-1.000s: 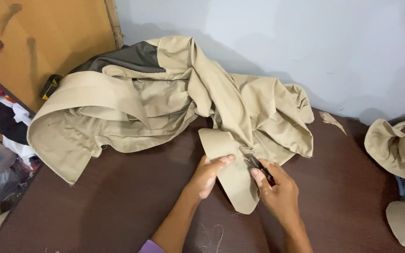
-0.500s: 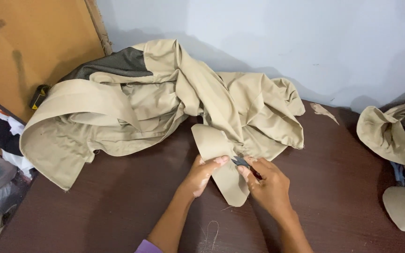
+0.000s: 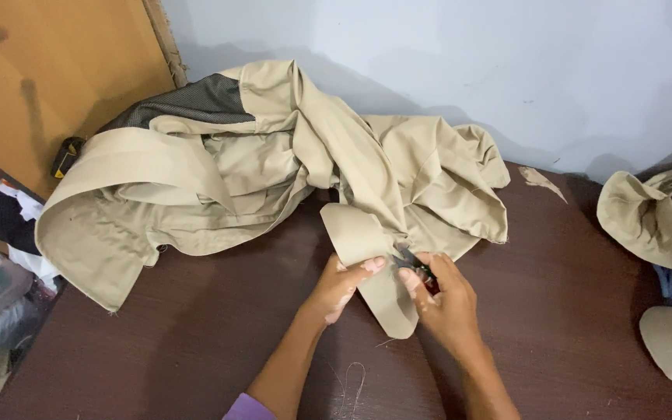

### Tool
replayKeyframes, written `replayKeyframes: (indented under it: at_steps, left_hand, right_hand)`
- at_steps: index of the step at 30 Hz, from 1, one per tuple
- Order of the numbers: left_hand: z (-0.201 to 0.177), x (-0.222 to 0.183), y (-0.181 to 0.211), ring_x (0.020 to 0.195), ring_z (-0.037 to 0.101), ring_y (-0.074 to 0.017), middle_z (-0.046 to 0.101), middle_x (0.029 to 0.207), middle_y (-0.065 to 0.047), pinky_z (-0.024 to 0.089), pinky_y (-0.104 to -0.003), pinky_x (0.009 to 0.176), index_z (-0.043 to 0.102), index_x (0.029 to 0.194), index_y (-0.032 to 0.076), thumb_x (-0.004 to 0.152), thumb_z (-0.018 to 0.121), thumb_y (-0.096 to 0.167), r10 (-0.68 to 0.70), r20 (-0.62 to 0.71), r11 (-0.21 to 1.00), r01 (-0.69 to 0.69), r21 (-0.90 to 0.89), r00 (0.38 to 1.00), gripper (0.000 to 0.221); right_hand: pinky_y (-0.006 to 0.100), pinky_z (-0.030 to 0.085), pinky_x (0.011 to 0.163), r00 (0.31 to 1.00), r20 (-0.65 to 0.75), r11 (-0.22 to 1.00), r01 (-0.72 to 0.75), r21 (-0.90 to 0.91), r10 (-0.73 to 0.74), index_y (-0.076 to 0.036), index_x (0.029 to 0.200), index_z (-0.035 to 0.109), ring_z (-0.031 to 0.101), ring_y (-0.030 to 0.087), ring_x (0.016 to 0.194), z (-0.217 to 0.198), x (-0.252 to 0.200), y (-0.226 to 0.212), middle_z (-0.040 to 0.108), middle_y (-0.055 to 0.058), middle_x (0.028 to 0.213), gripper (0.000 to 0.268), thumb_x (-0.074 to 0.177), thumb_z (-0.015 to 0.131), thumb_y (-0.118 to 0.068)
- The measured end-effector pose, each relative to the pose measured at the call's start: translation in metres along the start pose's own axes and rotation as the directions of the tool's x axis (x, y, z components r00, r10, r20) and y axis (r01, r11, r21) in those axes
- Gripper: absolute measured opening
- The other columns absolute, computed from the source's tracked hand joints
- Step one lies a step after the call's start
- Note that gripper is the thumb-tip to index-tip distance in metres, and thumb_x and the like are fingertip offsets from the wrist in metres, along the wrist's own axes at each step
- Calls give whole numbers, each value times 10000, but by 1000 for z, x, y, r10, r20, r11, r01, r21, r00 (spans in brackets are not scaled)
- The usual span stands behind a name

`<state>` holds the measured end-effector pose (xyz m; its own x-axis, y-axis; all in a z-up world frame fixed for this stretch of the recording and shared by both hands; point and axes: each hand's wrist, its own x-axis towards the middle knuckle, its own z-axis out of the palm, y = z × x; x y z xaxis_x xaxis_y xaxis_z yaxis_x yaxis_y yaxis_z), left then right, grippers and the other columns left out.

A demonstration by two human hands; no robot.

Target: Trimming loose threads from a tan garment using small scissors on a work table.

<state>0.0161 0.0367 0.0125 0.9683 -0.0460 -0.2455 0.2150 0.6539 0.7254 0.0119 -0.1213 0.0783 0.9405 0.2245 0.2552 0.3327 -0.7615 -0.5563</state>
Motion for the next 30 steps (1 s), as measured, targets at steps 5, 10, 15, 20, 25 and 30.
replayKeyframes:
  at_steps: [5, 10, 15, 20, 25, 30]
  left_hand:
    - [2, 2, -6, 982, 594, -180, 658, 1066, -147, 489, -378, 899, 611, 1156, -7, 740, 740, 12, 155, 41, 982, -158, 99, 987, 436]
    - [21, -8, -8, 1105, 578, -211, 638, 1161, -115, 441, -341, 990, 563, 1203, 7, 748, 667, 43, 70, 112, 990, -83, 116, 991, 468]
    - [41, 15, -47, 926, 643, -197, 695, 981, -111, 503, -332, 880, 661, 1012, -10, 745, 688, 8, 116, 59, 984, -123, 132, 992, 269]
    - [81, 14, -38, 984, 637, -183, 695, 1042, -108, 497, -292, 918, 663, 1051, 0, 728, 712, 51, 100, 48, 964, -108, 244, 994, 331]
    - [72, 28, -48, 1006, 610, -182, 670, 1082, -87, 481, -307, 921, 635, 1107, 5, 733, 710, 67, 84, 80, 970, -100, 221, 993, 386]
    - [69, 38, -43, 939, 631, -175, 696, 974, -90, 502, -297, 865, 681, 1012, -14, 763, 694, 65, 25, 34, 978, -32, 206, 999, 262]
  right_hand:
    - [318, 528, 631, 971, -233, 998, 58, 31, -49, -156, 942, 669, 663, 233, 762, 13, -6, -7, 654, 30, 806, 261, 724, 774, -250]
    - [320, 490, 748, 991, -132, 989, 46, 139, -28, -132, 1078, 553, 575, 186, 885, 4, -28, 12, 565, 42, 987, 342, 782, 685, -242]
    - [269, 440, 786, 922, -377, 968, 166, 189, -85, -64, 1039, 582, 552, 222, 911, 1, -32, 34, 542, 81, 939, 323, 736, 609, 44]
    - [267, 473, 691, 818, -576, 993, 67, 95, 0, -63, 918, 568, 578, 186, 836, -3, -25, 47, 566, 54, 909, 350, 677, 467, 169]
    - [284, 442, 645, 816, -578, 997, 29, 76, 21, -93, 876, 515, 561, 202, 834, 10, -28, 60, 557, 48, 899, 301, 682, 419, 115]
    - [284, 403, 563, 827, -562, 1000, 7, 6, -2, -149, 816, 489, 558, 191, 748, 20, -24, 44, 524, 15, 862, 327, 596, 390, 72]
